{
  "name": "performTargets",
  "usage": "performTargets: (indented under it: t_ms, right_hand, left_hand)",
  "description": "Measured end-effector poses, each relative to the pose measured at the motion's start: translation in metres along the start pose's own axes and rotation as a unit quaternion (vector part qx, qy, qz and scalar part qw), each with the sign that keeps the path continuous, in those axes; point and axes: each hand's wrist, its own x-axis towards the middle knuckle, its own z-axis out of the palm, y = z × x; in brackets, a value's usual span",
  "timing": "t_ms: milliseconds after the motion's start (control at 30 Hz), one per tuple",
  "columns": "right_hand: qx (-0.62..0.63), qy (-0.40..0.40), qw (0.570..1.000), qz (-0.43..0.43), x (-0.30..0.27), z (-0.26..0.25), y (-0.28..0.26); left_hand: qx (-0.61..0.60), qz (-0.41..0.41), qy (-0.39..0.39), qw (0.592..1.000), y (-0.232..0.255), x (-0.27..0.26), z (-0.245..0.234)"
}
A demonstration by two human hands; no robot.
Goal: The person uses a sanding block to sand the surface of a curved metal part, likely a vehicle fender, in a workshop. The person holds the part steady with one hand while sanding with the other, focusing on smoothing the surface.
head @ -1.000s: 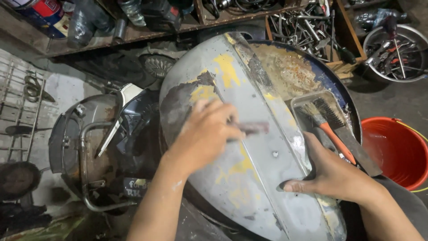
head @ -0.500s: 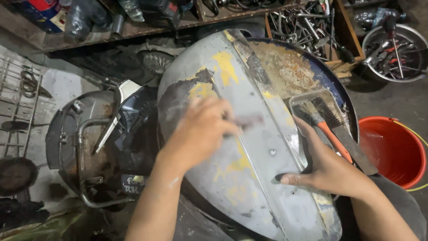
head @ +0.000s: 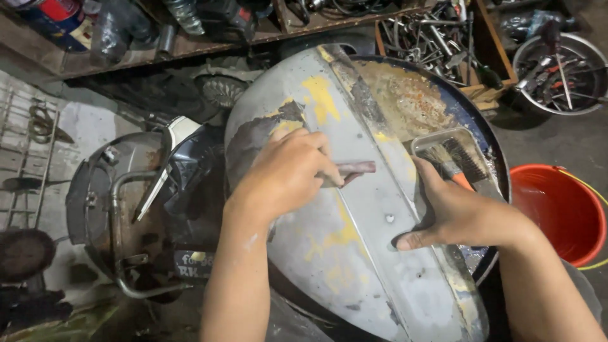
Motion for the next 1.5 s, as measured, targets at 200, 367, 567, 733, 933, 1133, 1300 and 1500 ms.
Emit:
performTargets:
  t_ms: [200,367,567,733,933,1133,1300,1500]
  right_hand:
    - [0.092,0.004,0.980,-0.179,0.023,0.003,0.026]
    - [0.064,0.028,0.988,-0.135,0.028,0.012,0.038]
    - [0.157,0.027,0.965,-0.211,0.029,0.015,0.036]
    - [0.179,0.025,0.961,-0.208,0.031,0.017,0.039]
    - [0.192,0.016,0.959,-0.208,0.034,0.019,0.043]
    - [0.178,0.034,0.956,-0.229,0.033,0.018,0.040]
    - [0.172,0.036,0.953,-0.247,0.031,0.017,0.038]
    - [0.160,0.049,0.958,-0.233,0.035,0.020,0.044]
  left_hand:
    - [-0.031,-0.039,-0.034,0.998,0.007,-0.005,-0.015]
    - [-0.058,0.018,0.039,0.997,-0.005,-0.004,-0.005]
    - [-0.042,0.076,0.146,0.985,-0.010,0.005,0.009]
    - [-0.034,0.092,0.161,0.982,-0.006,0.008,0.008]
    - [-0.131,-0.039,0.029,0.990,0.006,0.004,-0.008]
    - [-0.143,0.024,0.037,0.989,0.000,0.008,0.001]
    - [-0.074,0.053,0.023,0.996,0.007,0.007,0.003]
    - [-0.067,0.025,0.028,0.997,0.017,0.006,0.001]
